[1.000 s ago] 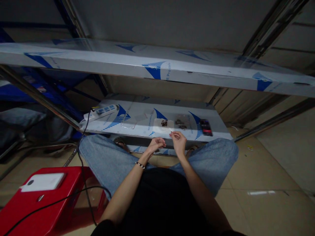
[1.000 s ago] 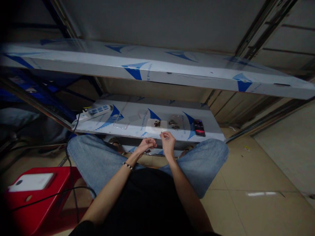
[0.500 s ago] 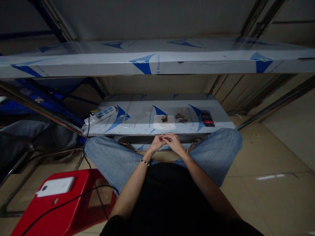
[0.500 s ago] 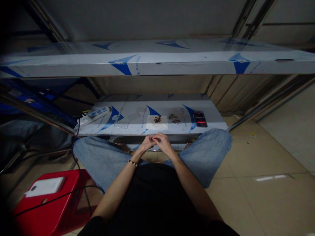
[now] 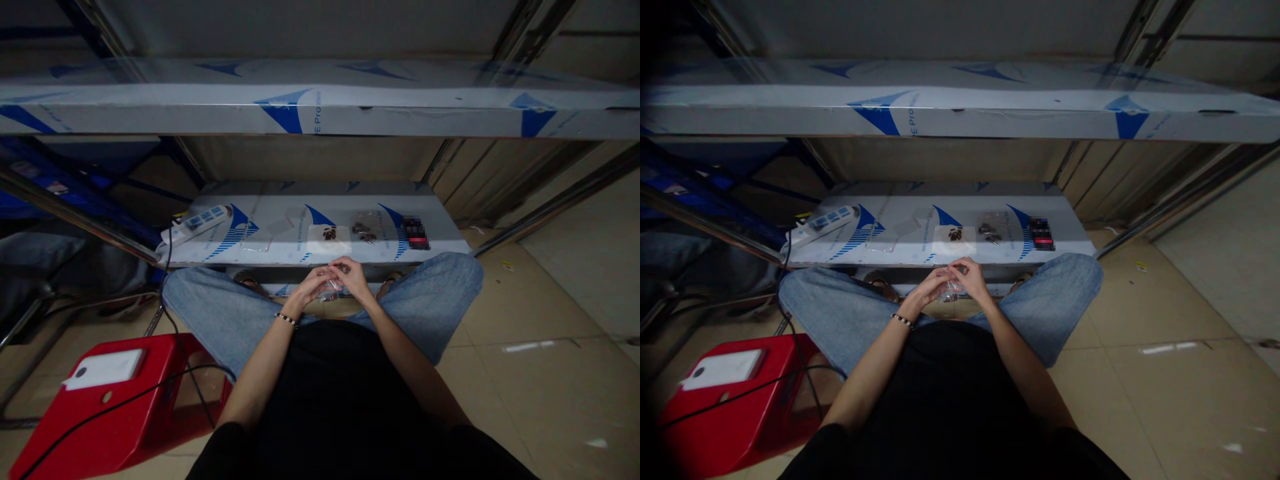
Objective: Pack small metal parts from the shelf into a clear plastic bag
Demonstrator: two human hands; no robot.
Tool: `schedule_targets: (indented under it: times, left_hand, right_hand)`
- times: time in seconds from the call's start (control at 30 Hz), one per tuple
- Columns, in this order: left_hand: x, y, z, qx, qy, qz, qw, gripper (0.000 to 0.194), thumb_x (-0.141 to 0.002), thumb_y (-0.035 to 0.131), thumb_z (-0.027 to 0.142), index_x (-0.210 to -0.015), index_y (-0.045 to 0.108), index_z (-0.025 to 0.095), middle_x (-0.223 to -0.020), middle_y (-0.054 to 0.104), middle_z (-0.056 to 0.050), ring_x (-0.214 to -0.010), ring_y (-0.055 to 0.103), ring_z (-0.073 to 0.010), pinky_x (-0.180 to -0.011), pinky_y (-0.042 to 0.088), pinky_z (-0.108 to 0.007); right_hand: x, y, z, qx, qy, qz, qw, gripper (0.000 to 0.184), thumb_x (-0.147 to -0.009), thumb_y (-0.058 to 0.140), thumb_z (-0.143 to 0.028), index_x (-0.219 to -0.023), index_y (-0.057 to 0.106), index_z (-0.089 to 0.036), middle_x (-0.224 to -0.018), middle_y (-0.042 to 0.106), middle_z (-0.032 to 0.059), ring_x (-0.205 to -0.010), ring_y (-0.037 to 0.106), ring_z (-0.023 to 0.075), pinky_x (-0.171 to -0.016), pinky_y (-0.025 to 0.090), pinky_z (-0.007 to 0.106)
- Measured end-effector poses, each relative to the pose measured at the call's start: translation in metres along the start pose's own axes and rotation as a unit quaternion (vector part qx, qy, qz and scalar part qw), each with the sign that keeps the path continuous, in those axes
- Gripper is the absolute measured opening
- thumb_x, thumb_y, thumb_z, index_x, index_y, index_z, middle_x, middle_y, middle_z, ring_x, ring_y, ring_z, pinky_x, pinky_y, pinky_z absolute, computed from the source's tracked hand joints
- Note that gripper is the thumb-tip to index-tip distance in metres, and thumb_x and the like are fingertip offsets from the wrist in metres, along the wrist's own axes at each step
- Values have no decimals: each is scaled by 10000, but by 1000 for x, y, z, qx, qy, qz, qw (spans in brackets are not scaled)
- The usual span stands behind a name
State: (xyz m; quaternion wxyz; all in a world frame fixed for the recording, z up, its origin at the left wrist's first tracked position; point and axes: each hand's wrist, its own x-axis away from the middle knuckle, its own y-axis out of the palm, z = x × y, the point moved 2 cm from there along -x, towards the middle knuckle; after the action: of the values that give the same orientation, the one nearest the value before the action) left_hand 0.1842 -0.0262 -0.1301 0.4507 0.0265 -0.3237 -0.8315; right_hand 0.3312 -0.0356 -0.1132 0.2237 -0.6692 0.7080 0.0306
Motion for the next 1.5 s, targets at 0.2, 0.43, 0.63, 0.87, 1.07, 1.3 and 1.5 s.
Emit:
schedule_targets:
  times: [0.2,0.43,0.63,0.87,1.07,1.3,1.5]
  left_hand:
    - [0,-2,-1,-26,5,3,1000,342,-634,918,265,-853,715,100,-812,716,-76,-780,707,-195,-817,606,-377]
    - [2,1,1,-28,12,-5,1000,400,-623,931,284,-914,732,96,-856,739,-84,-811,716,-191,-884,581,-385]
    - [-1,0,-6,-109,-9,-12,994,503,-678,896,425,-1019,740,90,-961,770,-165,-879,747,-237,-839,561,-327]
    - [-17,-10,-1,-192,82,76,975,577,-737,746,677,-902,697,126,-728,739,-83,-648,705,-208,-625,528,-286]
    - [-14,-10,7,-173,182,150,956,480,-759,740,636,-827,681,165,-772,719,-40,-718,664,-184,-669,523,-274]
    - [-9,-7,12,-167,199,184,948,420,-812,700,582,-746,660,169,-723,681,-38,-707,629,-173,-706,501,-277]
    - [-5,-2,13,-159,231,198,939,352,-841,663,504,-735,662,169,-744,674,-30,-741,601,-164,-758,485,-268]
  right_hand:
    - [-2,-3,-3,1,-6,-68,998,174,-900,691,-371,-843,771,-227,-971,705,71,-978,623,229,-857,483,358]
    - [0,-4,0,-28,9,-101,994,241,-925,645,-417,-829,718,-209,-1066,671,80,-1049,608,224,-939,467,356]
    - [-3,-8,10,-39,73,-3,997,276,-914,575,-467,-799,606,-218,-732,631,12,-727,611,196,-707,487,294]
    - [-3,-11,15,-100,114,51,987,377,-824,682,-489,-1086,636,-222,-660,668,-9,-575,612,184,-604,494,292]
    - [-1,-4,15,-194,185,64,961,463,-733,753,-629,-883,692,-195,-728,715,31,-624,644,177,-597,505,279]
    - [1,1,16,-207,198,52,957,418,-733,762,-613,-752,691,-201,-679,683,18,-550,578,153,-509,455,259]
    - [1,5,10,-241,192,61,949,340,-747,751,-536,-760,659,-208,-681,645,6,-582,567,149,-527,453,251]
